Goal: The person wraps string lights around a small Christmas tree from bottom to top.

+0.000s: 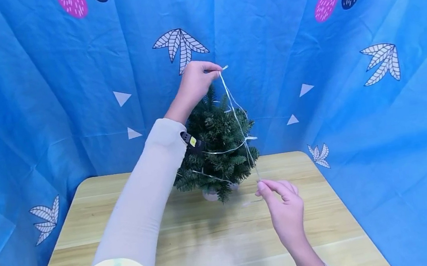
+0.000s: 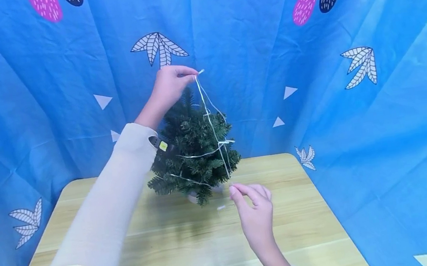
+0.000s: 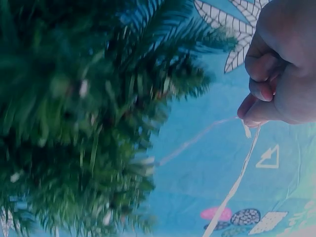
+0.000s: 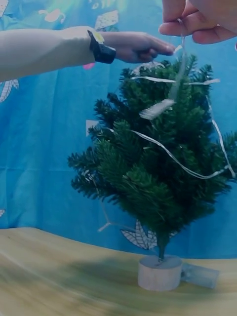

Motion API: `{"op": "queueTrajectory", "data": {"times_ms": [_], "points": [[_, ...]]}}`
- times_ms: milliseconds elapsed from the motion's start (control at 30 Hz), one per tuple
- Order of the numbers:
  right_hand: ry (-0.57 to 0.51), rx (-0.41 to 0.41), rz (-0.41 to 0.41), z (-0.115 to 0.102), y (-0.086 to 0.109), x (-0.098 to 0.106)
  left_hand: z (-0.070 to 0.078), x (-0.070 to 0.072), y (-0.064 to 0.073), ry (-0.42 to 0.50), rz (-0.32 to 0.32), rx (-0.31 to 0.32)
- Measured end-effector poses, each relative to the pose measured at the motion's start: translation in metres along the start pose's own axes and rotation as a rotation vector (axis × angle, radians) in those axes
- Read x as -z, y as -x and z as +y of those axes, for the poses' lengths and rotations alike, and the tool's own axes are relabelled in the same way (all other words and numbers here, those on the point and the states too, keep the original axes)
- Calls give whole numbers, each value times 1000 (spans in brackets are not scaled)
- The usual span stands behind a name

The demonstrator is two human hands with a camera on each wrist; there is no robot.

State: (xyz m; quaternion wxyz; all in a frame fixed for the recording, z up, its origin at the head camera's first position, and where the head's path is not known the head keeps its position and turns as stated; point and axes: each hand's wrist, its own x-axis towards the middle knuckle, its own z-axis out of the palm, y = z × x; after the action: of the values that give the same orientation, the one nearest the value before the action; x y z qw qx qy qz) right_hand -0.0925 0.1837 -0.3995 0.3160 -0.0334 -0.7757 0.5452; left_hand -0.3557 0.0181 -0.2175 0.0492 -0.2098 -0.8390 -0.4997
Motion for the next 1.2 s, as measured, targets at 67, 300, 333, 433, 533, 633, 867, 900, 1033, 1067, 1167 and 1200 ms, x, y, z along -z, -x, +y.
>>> {"op": "queueTrajectory", "data": {"times_ms": [67,300,333,433,533,633,867,900,1033,1067,1167,1200], "points": [[-6,18,-6,-3,-1,-1,-2,4,-1,-8,13,11],[-49,48,-34,-9,-2,-6,-6,15,-6,-73,37,59],[-50,52,-37,-10,-2,-7,-7,16,-7,-86,35,60],[-60,61,-37,-14,-2,-9,-10,18,-7,-160,27,43],[-67,71,-35,-18,-1,-12,-11,17,-5,-260,7,13],[-73,82,-38,-20,0,-14,-12,15,-4,-347,-27,-10],[-71,90,-44,-22,2,-16,-15,15,0,-472,-89,-58],[-70,89,-44,-22,3,-17,-15,15,0,-484,-94,-64],[-72,93,-40,-22,3,-17,-15,15,6,-486,-97,-81],[-74,95,-40,-22,3,-18,-15,15,8,-490,-93,-87],[-77,100,-38,-23,3,-19,-15,12,11,-495,-79,-119],[-80,100,-37,-23,3,-19,-15,10,10,-496,-72,-133]]}}
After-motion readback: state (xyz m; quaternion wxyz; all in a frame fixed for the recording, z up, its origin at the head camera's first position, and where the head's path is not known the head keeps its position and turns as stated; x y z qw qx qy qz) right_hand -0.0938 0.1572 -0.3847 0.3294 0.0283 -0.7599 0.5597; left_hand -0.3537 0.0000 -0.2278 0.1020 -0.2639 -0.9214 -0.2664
